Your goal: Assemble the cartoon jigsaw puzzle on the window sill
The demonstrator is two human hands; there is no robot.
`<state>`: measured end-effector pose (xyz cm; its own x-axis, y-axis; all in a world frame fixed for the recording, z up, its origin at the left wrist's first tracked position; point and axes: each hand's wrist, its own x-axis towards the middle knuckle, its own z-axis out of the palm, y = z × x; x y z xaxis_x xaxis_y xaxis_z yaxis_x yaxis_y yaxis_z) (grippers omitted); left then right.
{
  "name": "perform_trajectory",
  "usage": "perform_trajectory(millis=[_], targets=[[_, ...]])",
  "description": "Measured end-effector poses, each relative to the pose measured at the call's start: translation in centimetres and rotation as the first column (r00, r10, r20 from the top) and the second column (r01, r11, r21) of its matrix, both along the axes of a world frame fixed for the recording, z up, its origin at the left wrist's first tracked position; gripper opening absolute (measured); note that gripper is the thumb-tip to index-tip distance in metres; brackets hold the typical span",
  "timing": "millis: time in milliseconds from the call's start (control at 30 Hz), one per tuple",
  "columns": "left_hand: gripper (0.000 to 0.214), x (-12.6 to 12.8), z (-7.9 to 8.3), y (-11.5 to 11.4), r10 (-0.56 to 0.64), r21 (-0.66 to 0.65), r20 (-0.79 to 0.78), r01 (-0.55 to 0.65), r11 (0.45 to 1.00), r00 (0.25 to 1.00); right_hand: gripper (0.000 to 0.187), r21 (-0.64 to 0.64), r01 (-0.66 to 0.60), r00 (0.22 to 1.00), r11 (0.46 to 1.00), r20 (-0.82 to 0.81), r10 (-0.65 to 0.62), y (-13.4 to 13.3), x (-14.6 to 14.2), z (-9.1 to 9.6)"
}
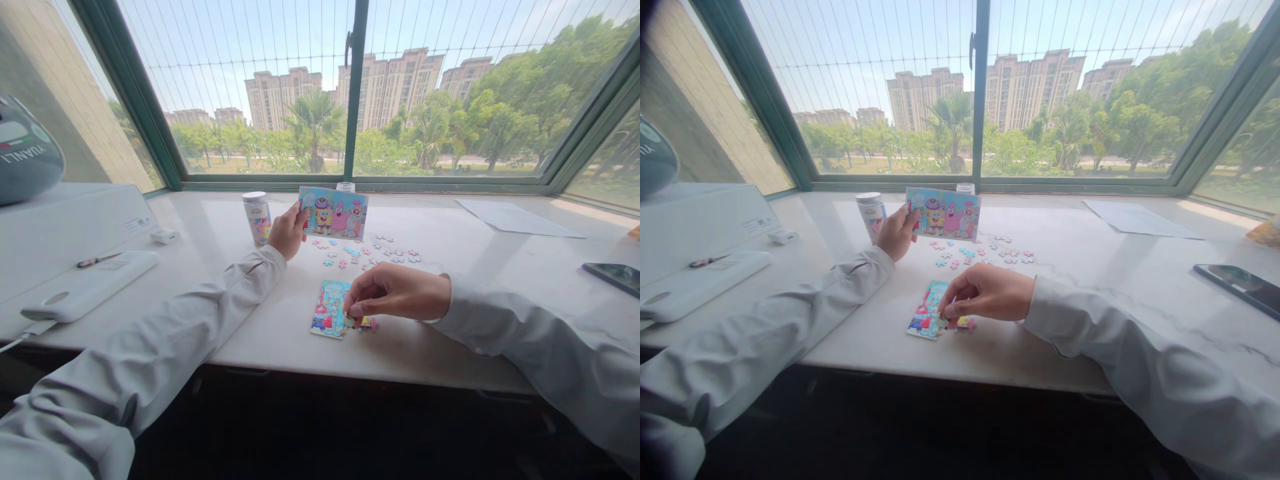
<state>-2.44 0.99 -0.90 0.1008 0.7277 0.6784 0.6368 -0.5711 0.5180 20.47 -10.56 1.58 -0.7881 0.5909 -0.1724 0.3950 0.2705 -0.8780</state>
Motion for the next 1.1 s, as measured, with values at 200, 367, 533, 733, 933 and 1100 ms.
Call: perform_trajectory(millis=[200,367,533,733,933,1100], targets=[[0.03,0.03,0.08,-0.09,-0.005,-0.006,0.005,0.005,1.0,1.0,0.034,0.15,0.024,0.999,0.988,0.031,-0.029,-0.33,-0.14,0.72],[0.029,0.06,0.1,-0.12,-0.023,-0.015,0.018,0.023,1.0,1.0,0.036,0.162,0.025,0.999,0.987,0.036,-0.032,-0.2,-0.08,0.62],[0.029,0.1,0.18,-0.21,-0.01,-0.02,0.016,0.011,1.0,1.0,0.033,0.131,0.077,0.993,0.988,0.08,-0.088,-0.28,-0.19,0.64],[0.03,0.07,0.16,-0.24,-0.009,-0.018,0.007,0.01,1.0,1.0,0.031,0.118,0.097,0.989,0.988,0.096,-0.109,-0.28,-0.24,0.76],[0.03,0.06,0.12,-0.16,-0.014,-0.011,0.012,0.014,1.0,1.0,0.03,0.188,0.079,0.989,0.979,0.109,-0.1,-0.16,-0.15,0.67],[0.029,0.0,0.07,-0.07,-0.018,-0.014,0.015,0.019,1.0,1.0,0.033,0.2,0.056,0.993,0.978,0.086,-0.075,-0.11,-0.03,0.41]])
